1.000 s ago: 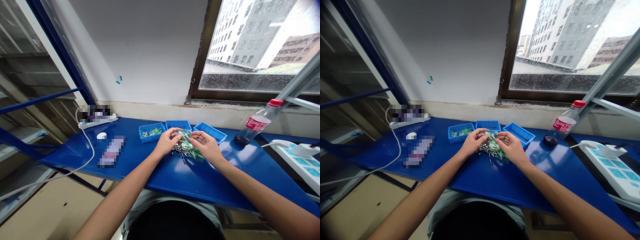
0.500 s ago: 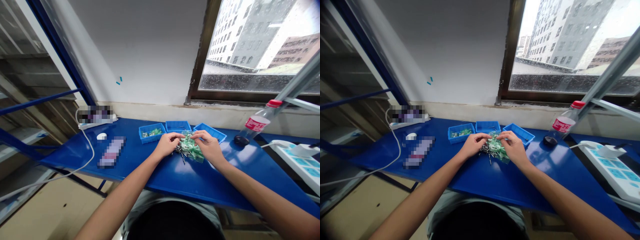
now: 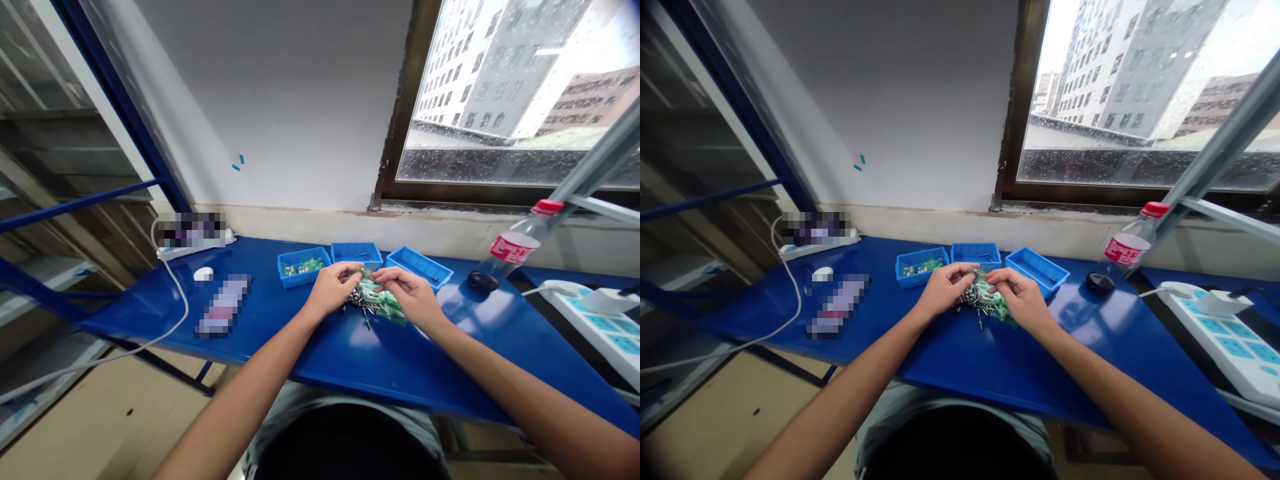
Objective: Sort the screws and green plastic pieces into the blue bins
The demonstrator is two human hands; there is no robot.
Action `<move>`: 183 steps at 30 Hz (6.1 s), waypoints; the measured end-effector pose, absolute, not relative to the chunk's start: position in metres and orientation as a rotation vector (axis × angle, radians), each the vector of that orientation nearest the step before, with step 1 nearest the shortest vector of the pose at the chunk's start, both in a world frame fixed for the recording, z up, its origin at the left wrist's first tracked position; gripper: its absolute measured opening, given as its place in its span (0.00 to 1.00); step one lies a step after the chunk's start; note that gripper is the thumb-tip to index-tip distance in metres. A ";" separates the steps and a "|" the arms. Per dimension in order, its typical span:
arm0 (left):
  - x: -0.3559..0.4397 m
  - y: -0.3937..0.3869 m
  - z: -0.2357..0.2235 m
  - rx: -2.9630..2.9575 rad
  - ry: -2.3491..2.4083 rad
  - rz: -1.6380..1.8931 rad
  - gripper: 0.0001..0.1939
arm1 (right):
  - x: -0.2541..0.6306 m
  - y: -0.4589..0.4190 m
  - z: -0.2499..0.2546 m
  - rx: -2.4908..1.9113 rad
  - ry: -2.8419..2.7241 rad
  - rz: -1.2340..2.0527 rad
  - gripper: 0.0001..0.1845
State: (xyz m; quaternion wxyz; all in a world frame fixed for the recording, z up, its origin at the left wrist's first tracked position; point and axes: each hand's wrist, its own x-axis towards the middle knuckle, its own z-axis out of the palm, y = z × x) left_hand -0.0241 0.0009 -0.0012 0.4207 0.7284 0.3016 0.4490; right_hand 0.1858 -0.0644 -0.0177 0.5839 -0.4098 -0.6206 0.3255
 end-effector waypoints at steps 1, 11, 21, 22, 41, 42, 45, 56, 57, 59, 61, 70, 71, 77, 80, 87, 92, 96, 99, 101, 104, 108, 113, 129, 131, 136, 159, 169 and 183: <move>-0.025 0.002 -0.001 1.793 0.774 1.150 0.12 | 0.186 -0.064 -0.018 -0.965 -1.457 0.755 0.12; -0.057 0.031 0.012 1.633 1.043 1.460 0.18 | 0.190 -0.065 -0.018 -1.084 -1.522 0.678 0.12; -0.079 0.030 0.015 2.494 1.731 0.951 0.12 | 0.188 -0.069 -0.013 -1.153 -1.860 0.306 0.10; -0.077 0.029 0.015 2.507 1.744 0.897 0.12 | 0.187 -0.069 -0.012 -1.120 -1.922 0.266 0.10; -0.044 0.011 0.011 2.578 0.886 1.189 0.12 | 0.145 -0.072 -0.020 -0.834 -2.593 -0.133 0.22; -0.044 0.011 0.011 2.575 0.885 1.183 0.12 | 0.147 -0.070 -0.021 -0.816 -2.577 -0.135 0.22; -0.045 0.012 0.009 2.561 0.887 1.176 0.12 | 0.150 -0.065 -0.023 -0.798 -2.541 -0.171 0.21; -0.040 0.011 0.006 2.543 0.869 1.157 0.11 | 0.146 -0.071 -0.018 -0.802 -2.600 -0.281 0.15; -0.039 0.010 0.005 2.545 0.861 1.145 0.11 | 0.146 -0.071 -0.018 -0.814 -2.591 -0.284 0.14; -0.036 0.009 0.001 2.558 0.836 1.103 0.11 | 0.148 -0.071 -0.018 -0.844 -2.572 -0.308 0.12; -0.032 0.008 -0.002 2.567 0.814 1.062 0.11 | 0.149 -0.070 -0.019 -0.886 -2.550 -0.351 0.09; -0.031 0.005 -0.001 2.472 0.811 1.072 0.12 | 0.159 -0.071 -0.018 -1.014 -2.220 -0.146 0.11; -0.031 0.005 0.000 2.454 0.818 1.090 0.13 | 0.162 -0.071 -0.017 -1.011 -2.150 -0.085 0.11; -0.027 -0.001 0.003 2.350 0.803 1.060 0.15 | 0.184 -0.065 -0.013 -1.125 -1.762 0.129 0.05; -0.024 -0.004 0.001 2.331 0.761 0.990 0.16 | 0.189 -0.063 -0.015 -1.143 -1.698 0.170 0.05; -0.020 -0.006 -0.005 2.284 0.740 0.964 0.15 | 0.185 -0.064 -0.019 -1.105 -1.754 0.208 0.05; -0.021 -0.007 -0.002 2.146 0.802 0.969 0.14 | 0.181 -0.066 -0.017 -1.121 -1.743 0.225 0.05; -0.019 -0.009 0.001 2.018 0.785 0.974 0.15 | 0.181 -0.066 -0.017 -1.114 -1.727 0.178 0.02; -0.018 -0.008 0.001 1.979 0.747 0.915 0.16 | 0.181 -0.065 -0.017 -1.095 -1.733 0.155 0.01; -0.017 -0.007 -0.001 1.960 0.752 0.900 0.15 | 0.182 -0.064 -0.018 -1.098 -1.742 0.148 0.02; -0.017 -0.003 -0.004 1.920 0.774 0.933 0.13 | 0.182 -0.063 -0.020 -1.108 -1.751 0.173 0.03; -0.018 -0.001 -0.007 1.850 0.767 1.016 0.14 | 0.180 -0.063 -0.023 -1.140 -1.668 0.326 0.08; -0.018 -0.002 -0.009 2.036 0.746 1.075 0.15 | 0.177 -0.064 -0.022 -1.192 -1.577 0.457 0.11; -0.017 -0.005 -0.006 1.966 0.634 1.114 0.18 | 0.178 -0.065 -0.016 -1.210 -1.623 0.455 0.10; -0.017 -0.007 -0.002 2.003 0.696 1.095 0.15 | 0.178 -0.065 -0.015 -1.194 -1.639 0.419 0.11; -0.020 -0.011 0.007 2.162 0.800 0.983 0.14 | 0.180 -0.065 -0.017 -1.254 -1.640 0.343 0.08; -0.020 -0.004 -0.003 2.013 0.782 1.076 0.12 | 0.180 -0.062 -0.021 -1.197 -1.544 0.538 0.17; -0.020 -0.007 0.001 1.961 0.794 0.982 0.14 | 0.181 -0.057 -0.029 -1.105 -1.362 0.635 0.21; -0.019 -0.001 -0.003 1.814 0.837 1.147 0.13 | 0.175 -0.066 -0.019 -1.059 -1.446 0.711 0.18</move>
